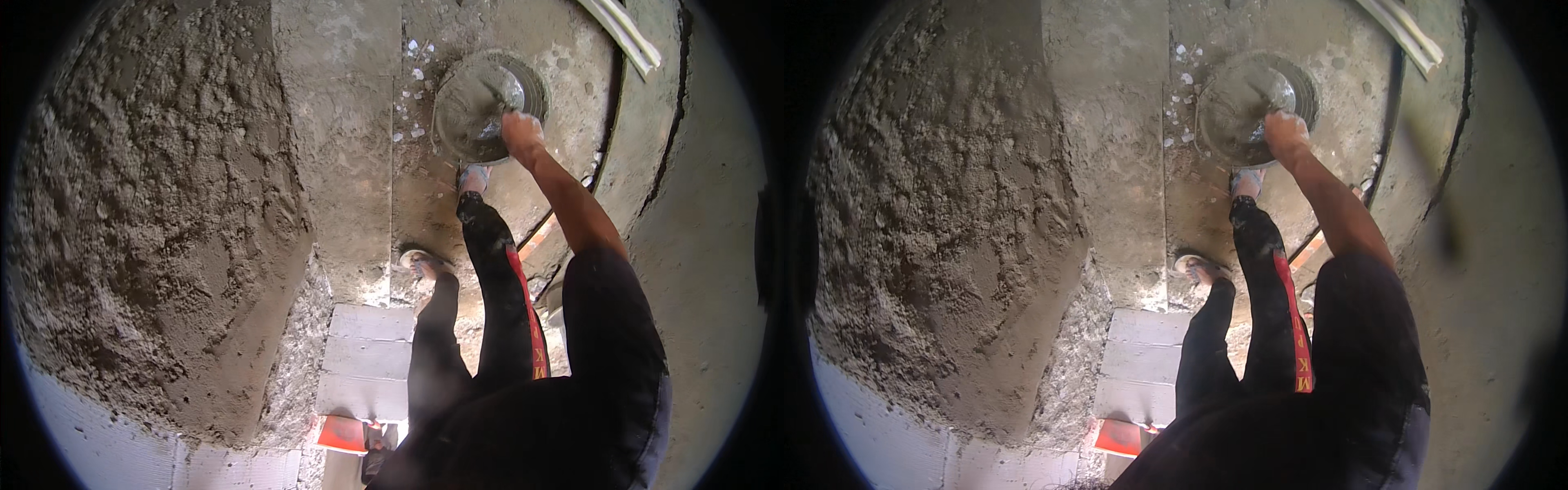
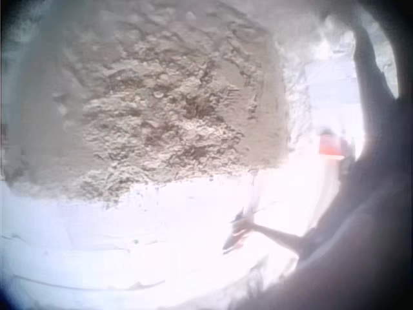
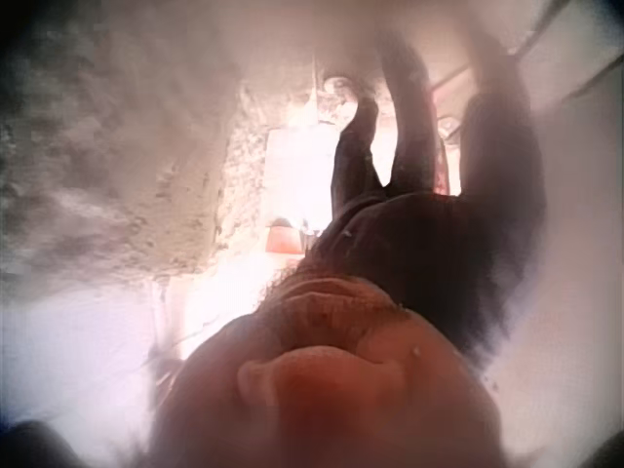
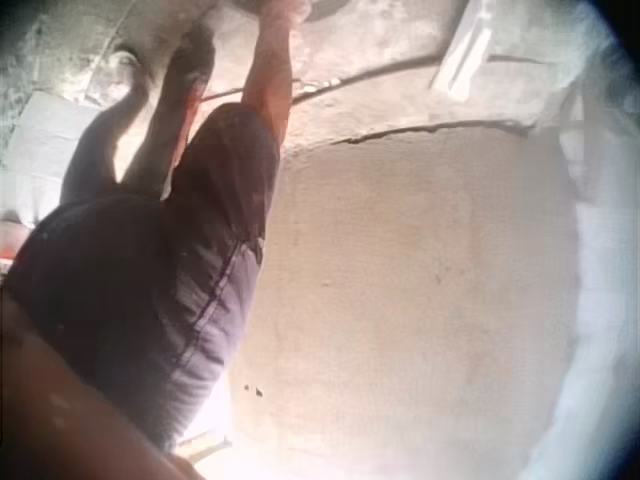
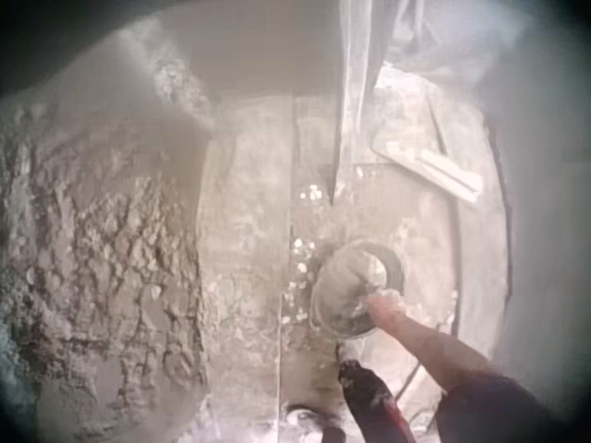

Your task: The person applies wet cement to a concrete block wall using a trowel and then smooths the applied layer using a long metal straightedge.

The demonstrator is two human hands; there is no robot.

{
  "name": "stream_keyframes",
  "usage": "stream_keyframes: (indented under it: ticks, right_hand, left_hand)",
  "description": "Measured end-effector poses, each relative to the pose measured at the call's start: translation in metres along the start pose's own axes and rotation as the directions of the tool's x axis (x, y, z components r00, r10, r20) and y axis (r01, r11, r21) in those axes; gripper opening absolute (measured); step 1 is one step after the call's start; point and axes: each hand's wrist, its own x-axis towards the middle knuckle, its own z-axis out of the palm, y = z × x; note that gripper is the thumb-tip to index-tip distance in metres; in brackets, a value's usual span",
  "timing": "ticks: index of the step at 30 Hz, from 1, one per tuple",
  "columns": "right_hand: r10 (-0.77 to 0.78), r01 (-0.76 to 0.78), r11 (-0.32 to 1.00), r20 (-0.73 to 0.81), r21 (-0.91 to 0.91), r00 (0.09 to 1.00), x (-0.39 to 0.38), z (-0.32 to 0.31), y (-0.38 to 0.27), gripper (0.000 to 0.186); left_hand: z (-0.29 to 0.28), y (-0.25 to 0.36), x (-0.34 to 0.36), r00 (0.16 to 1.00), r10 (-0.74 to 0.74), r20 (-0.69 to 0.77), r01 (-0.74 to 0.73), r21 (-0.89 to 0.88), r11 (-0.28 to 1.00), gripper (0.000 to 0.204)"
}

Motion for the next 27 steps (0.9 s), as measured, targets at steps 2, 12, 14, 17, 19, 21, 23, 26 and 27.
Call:
stream_keyframes:
  ticks: [2, 12, 14, 17, 19, 21, 23, 26, 27]
  right_hand:
    - [-0.055, 0.059, 0.996, -0.055, 0.069, 0.997, -0.045, 0.001, -0.008, 0.023]
    - [0.142, -0.119, 0.866, -0.01, 0.486, 0.99, -0.003, 0.119, -0.057, 0.026]
    - [0.085, 0.015, 0.78, -0.13, 0.625, 0.988, -0.017, 0.119, -0.048, 0.029]
    - [0.051, 0.033, 0.521, -0.07, 0.853, 0.996, -0.067, 0.095, -0.029, 0.034]
    - [-0.03, -0.071, 0.301, 0.084, 0.951, 0.996, -0.095, 0.076, -0.027, 0.029]
    - [-0.294, 0.468, 0.753, -0.4, 0.462, 0.868, -0.088, 0.117, -0.017, 0.022]
    - [-0.429, 0.544, 0.82, -0.438, 0.177, 0.79, -0.084, 0.132, -0.005, 0.015]
    - [0.031, 0.011, -0.16, -0.006, 0.987, 1.0, -0.127, 0.055, -0.042, 0.025]
    - [0.078, 0.01, -0.214, 0.007, 0.977, 0.997, -0.142, 0.037, -0.055, 0.024]
  left_hand:
    - [0.002, -0.009, -0.003, 1.0, 0.007, 0.01, -0.007, 0.013, 1.0, 0.079]
    - [0.022, -0.022, 0.0, 0.998, 0.025, -0.06, -0.024, 0.026, 0.999, 0.077]
    - [0.021, -0.027, 0.0, 0.996, 0.039, -0.074, -0.036, 0.037, 0.999, 0.077]
    - [0.019, -0.044, -0.013, 0.995, 0.036, -0.098, -0.031, 0.052, 0.998, 0.076]
    - [0.021, -0.063, -0.018, 0.992, 0.044, -0.121, -0.035, 0.073, 0.997, 0.075]
    - [0.034, -0.081, -0.02, 0.983, 0.064, -0.171, -0.051, 0.078, 0.996, 0.075]
    - [0.055, -0.079, -0.008, 0.969, 0.041, -0.245, -0.03, 0.049, 0.998, 0.075]
    - [0.023, -0.035, 0.021, 0.947, 0.008, -0.322, -0.022, -0.042, 0.999, 0.075]
    - [0.024, -0.026, 0.02, 0.951, 0.009, -0.31, -0.022, -0.039, 0.999, 0.078]
